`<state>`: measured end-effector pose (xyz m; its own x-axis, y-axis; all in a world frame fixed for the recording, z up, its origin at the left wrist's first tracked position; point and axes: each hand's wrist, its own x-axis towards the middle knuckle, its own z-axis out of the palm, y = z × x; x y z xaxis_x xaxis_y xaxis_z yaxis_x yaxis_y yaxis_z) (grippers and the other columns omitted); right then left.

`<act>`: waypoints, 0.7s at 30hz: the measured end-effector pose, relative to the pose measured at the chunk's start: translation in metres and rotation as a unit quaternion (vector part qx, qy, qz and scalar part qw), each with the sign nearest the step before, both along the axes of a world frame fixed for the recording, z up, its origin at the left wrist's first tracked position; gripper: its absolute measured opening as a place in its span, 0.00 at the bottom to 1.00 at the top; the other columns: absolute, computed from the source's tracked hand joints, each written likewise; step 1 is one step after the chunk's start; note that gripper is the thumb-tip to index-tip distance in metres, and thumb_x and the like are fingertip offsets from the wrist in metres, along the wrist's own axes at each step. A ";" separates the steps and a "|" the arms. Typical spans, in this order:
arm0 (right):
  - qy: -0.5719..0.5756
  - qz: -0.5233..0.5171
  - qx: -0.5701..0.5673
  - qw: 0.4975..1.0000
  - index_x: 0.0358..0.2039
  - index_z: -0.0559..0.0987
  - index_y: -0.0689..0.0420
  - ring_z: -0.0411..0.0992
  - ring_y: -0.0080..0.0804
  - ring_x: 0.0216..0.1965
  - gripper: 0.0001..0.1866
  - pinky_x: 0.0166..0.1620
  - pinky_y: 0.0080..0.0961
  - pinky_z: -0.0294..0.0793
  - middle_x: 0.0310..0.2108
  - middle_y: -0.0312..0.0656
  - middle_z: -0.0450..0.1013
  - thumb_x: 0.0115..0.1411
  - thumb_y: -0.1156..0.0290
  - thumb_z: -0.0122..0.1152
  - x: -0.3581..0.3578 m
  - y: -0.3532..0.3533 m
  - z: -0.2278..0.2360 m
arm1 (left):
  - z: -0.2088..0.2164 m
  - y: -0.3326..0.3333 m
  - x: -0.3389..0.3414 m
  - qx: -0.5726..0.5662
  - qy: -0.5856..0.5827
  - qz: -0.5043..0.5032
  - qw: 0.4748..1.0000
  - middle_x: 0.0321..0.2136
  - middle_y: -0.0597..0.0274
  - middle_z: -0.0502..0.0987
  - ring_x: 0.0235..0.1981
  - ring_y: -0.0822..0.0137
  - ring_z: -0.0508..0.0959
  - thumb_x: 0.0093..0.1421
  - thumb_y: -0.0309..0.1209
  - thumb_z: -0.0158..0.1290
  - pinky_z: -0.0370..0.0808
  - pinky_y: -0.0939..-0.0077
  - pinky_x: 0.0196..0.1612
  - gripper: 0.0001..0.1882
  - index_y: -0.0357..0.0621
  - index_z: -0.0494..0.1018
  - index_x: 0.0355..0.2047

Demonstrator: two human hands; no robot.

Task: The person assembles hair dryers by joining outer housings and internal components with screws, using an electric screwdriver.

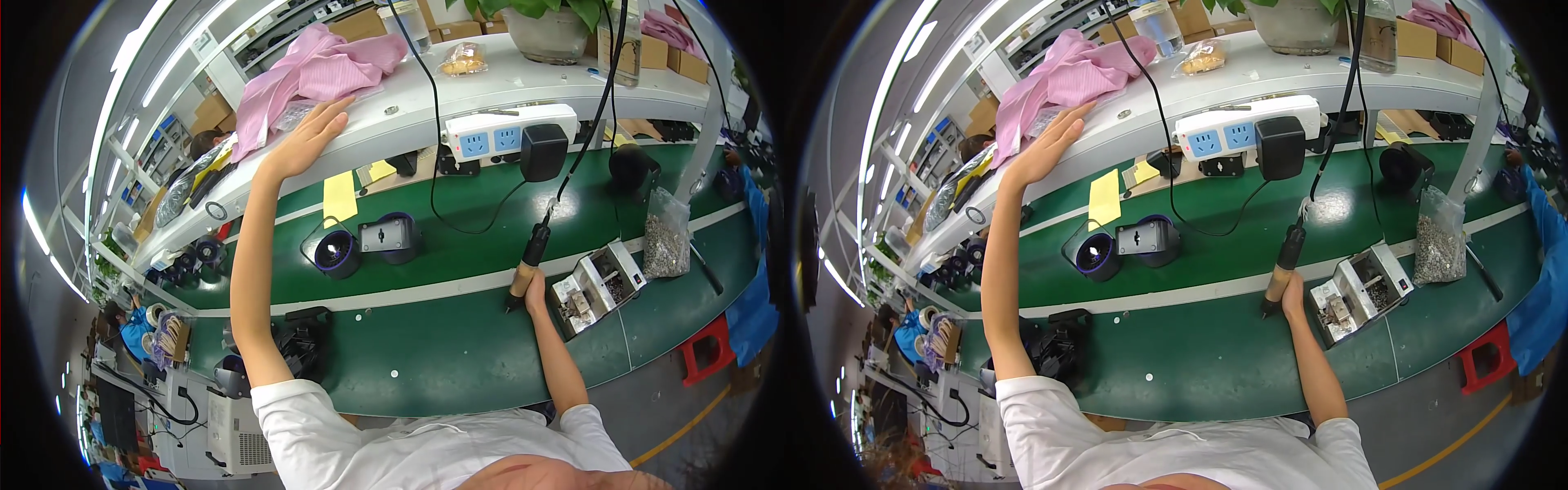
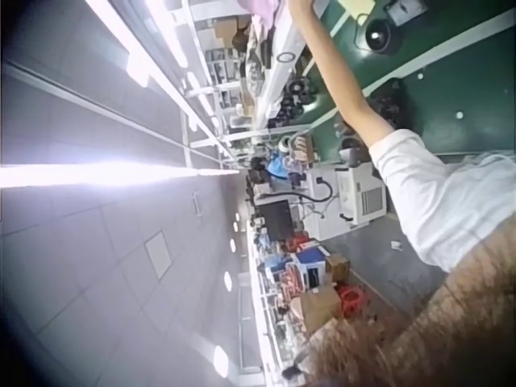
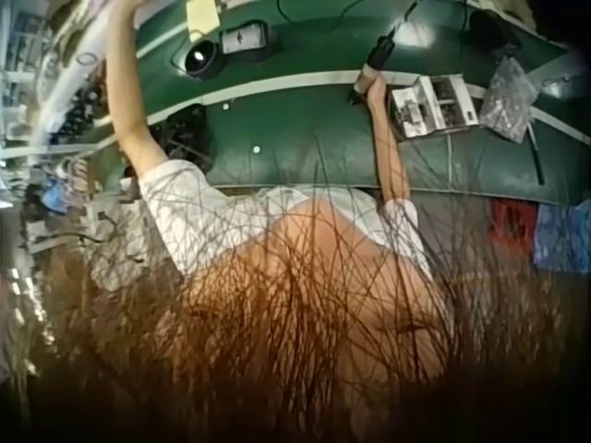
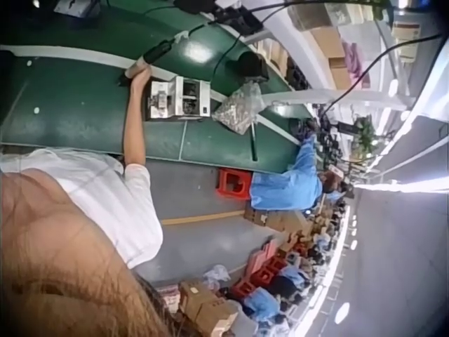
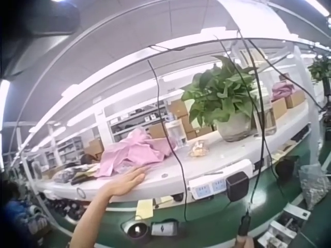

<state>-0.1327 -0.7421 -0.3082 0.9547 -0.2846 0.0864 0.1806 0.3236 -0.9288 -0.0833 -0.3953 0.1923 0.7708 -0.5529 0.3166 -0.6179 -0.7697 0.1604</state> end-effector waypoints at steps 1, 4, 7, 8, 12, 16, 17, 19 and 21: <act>-0.004 0.008 0.004 1.000 0.31 0.73 0.62 0.69 0.27 0.31 0.21 0.36 0.26 0.68 0.28 0.39 0.71 0.67 0.62 0.34 0.000 0.000 0.002 | 0.001 -0.001 0.001 -0.006 -0.003 -0.001 1.000 0.59 0.51 0.61 0.62 0.56 0.60 0.68 0.51 0.34 0.54 0.67 0.63 0.30 0.48 0.58 0.64; -0.005 0.003 -0.018 1.000 0.30 0.72 0.62 0.68 0.27 0.30 0.20 0.35 0.26 0.67 0.27 0.38 0.71 0.67 0.62 0.34 0.001 -0.001 0.002 | 0.002 -0.006 0.005 -0.013 -0.008 -0.007 1.000 0.56 0.51 0.64 0.59 0.56 0.64 0.68 0.48 0.38 0.59 0.66 0.61 0.27 0.48 0.63 0.60; -0.007 0.001 -0.031 0.999 0.29 0.72 0.62 0.68 0.26 0.30 0.20 0.35 0.26 0.67 0.26 0.38 0.70 0.67 0.62 0.34 0.003 -0.006 0.004 | 0.000 -0.019 0.010 -0.010 -0.233 -0.063 0.970 0.49 0.51 0.70 0.51 0.55 0.71 0.65 0.41 0.45 0.65 0.66 0.54 0.20 0.46 0.71 0.53; -0.005 0.008 -0.035 0.999 0.29 0.72 0.62 0.68 0.26 0.30 0.20 0.35 0.26 0.67 0.26 0.38 0.70 0.67 0.62 0.34 0.002 -0.003 0.006 | 0.005 -0.022 0.012 -0.008 -0.232 -0.063 0.971 0.49 0.51 0.70 0.51 0.55 0.71 0.65 0.41 0.45 0.65 0.66 0.54 0.20 0.46 0.71 0.53; -0.005 -0.006 -0.052 0.999 0.28 0.72 0.63 0.68 0.26 0.29 0.21 0.35 0.26 0.67 0.26 0.38 0.70 0.67 0.62 0.34 0.002 -0.003 0.005 | 0.042 -0.087 0.052 -0.129 -0.220 -0.127 0.959 0.44 0.50 0.74 0.47 0.52 0.74 0.60 0.45 0.52 0.69 0.66 0.51 0.23 0.46 0.73 0.50; -0.019 -0.012 -0.031 0.999 0.28 0.73 0.60 0.69 0.26 0.27 0.21 0.33 0.24 0.68 0.25 0.37 0.71 0.66 0.61 0.34 0.004 -0.002 -0.002 | 0.025 -0.169 0.086 0.015 -0.228 -0.191 0.955 0.48 0.46 0.73 0.44 0.56 0.76 0.59 0.46 0.53 0.73 0.67 0.48 0.25 0.41 0.72 0.49; -0.023 -0.011 -0.015 1.000 0.28 0.74 0.59 0.70 0.26 0.27 0.21 0.32 0.23 0.69 0.25 0.36 0.72 0.66 0.60 0.34 0.004 -0.004 -0.005 | 0.026 -0.177 0.094 0.012 -0.232 -0.196 0.953 0.48 0.46 0.73 0.44 0.56 0.76 0.59 0.46 0.53 0.73 0.67 0.48 0.25 0.41 0.72 0.49; -0.030 -0.025 -0.043 0.998 0.28 0.73 0.60 0.69 0.27 0.28 0.21 0.34 0.26 0.68 0.25 0.38 0.71 0.66 0.61 0.34 0.002 -0.007 -0.008 | 0.033 -0.192 0.098 -0.009 -0.203 -0.114 0.972 0.44 0.48 0.75 0.42 0.58 0.77 0.59 0.45 0.53 0.74 0.68 0.46 0.26 0.37 0.71 0.49; -0.027 -0.026 -0.088 0.995 0.28 0.72 0.63 0.67 0.30 0.30 0.20 0.36 0.30 0.66 0.26 0.41 0.71 0.66 0.62 0.35 0.006 0.002 -0.013 | 0.044 -0.172 0.127 -0.091 -0.096 -0.123 0.983 0.39 0.52 0.77 0.40 0.62 0.78 0.60 0.44 0.53 0.75 0.70 0.43 0.26 0.33 0.70 0.48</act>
